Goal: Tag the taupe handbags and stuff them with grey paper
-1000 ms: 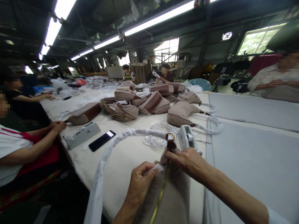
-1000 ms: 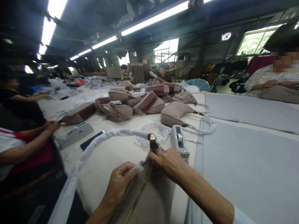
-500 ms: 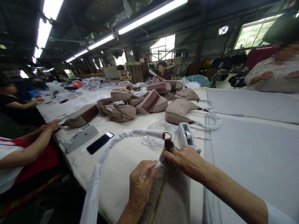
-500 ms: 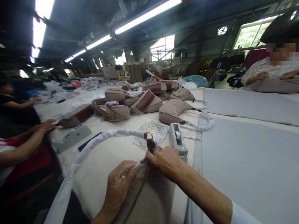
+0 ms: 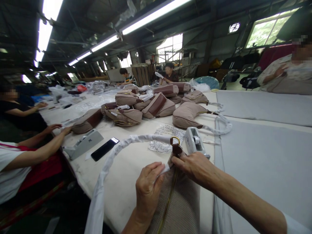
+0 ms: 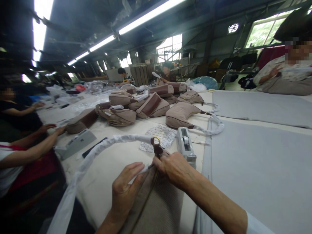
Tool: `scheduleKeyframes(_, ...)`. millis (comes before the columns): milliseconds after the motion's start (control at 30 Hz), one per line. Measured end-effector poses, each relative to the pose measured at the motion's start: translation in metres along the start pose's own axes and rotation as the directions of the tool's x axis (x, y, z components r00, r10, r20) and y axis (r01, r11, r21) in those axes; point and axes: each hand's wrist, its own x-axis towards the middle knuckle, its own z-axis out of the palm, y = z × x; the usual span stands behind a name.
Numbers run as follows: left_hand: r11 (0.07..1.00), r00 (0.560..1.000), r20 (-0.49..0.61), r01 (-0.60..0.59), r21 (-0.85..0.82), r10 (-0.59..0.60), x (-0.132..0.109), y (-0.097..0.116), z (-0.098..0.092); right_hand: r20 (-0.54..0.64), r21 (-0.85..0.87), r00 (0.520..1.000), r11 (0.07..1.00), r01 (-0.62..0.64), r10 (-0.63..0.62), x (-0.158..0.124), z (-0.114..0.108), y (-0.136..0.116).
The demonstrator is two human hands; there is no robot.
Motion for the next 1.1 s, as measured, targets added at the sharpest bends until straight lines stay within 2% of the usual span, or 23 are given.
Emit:
scheduleKeyframes(133,0.999,0.999,-0.012,-0.035,0.027,0.035,0.000,-0.001,-0.003,0.027,0.008,1.000,1.000,0.002,-0.002,0.003,-0.004,-0.003)
scheduleKeyframes(267,0.989,0.992,0.013,-0.126,0.072,0.126,0.008,0.004,0.003,0.078,0.008,0.997,1.000,-0.005,0.004,0.008,-0.007,-0.005)
scheduleKeyframes(333,0.988,0.991,0.029,-0.134,0.079,0.132,0.015,0.009,0.007,0.103,0.032,0.995,0.999,-0.006,0.002,0.008,-0.008,-0.003)
scheduleKeyframes(367,0.993,0.994,0.048,-0.100,0.064,0.097,0.019,0.011,0.009,0.100,0.059,0.995,0.998,-0.014,0.008,0.007,-0.008,-0.002)
scheduleKeyframes(433,0.998,0.991,0.116,0.063,-0.008,-0.062,0.025,0.015,0.012,0.051,0.166,0.998,0.985,-0.041,0.032,0.004,-0.007,0.003)
scheduleKeyframes(467,0.983,0.973,0.160,0.176,-0.055,-0.165,0.028,0.016,0.013,0.010,0.242,0.999,0.969,-0.052,0.051,0.002,-0.006,0.006)
scheduleKeyframes(533,0.915,0.907,0.253,0.379,-0.141,-0.337,0.032,0.019,0.015,-0.071,0.389,0.993,0.920,-0.058,0.092,-0.002,-0.006,0.012)
scheduleKeyframes(600,0.856,0.859,0.307,0.478,-0.197,-0.409,0.034,0.021,0.016,-0.093,0.460,0.990,0.886,-0.055,0.110,-0.002,-0.006,0.015)
scheduleKeyframes(733,0.822,0.839,0.341,0.515,-0.244,-0.424,0.034,0.022,0.015,-0.005,0.432,0.995,0.897,-0.090,0.102,0.006,-0.008,0.015)
scheduleKeyframes(900,0.802,0.798,0.374,0.565,-0.195,-0.472,0.035,0.019,0.008,0.042,0.428,0.991,0.894,-0.130,0.124,0.012,-0.016,0.017)
scheduleKeyframes(1100,0.744,0.755,0.460,0.617,-0.257,-0.467,0.052,0.016,0.010,0.027,0.576,0.999,0.817,-0.033,0.021,0.009,-0.018,0.029)
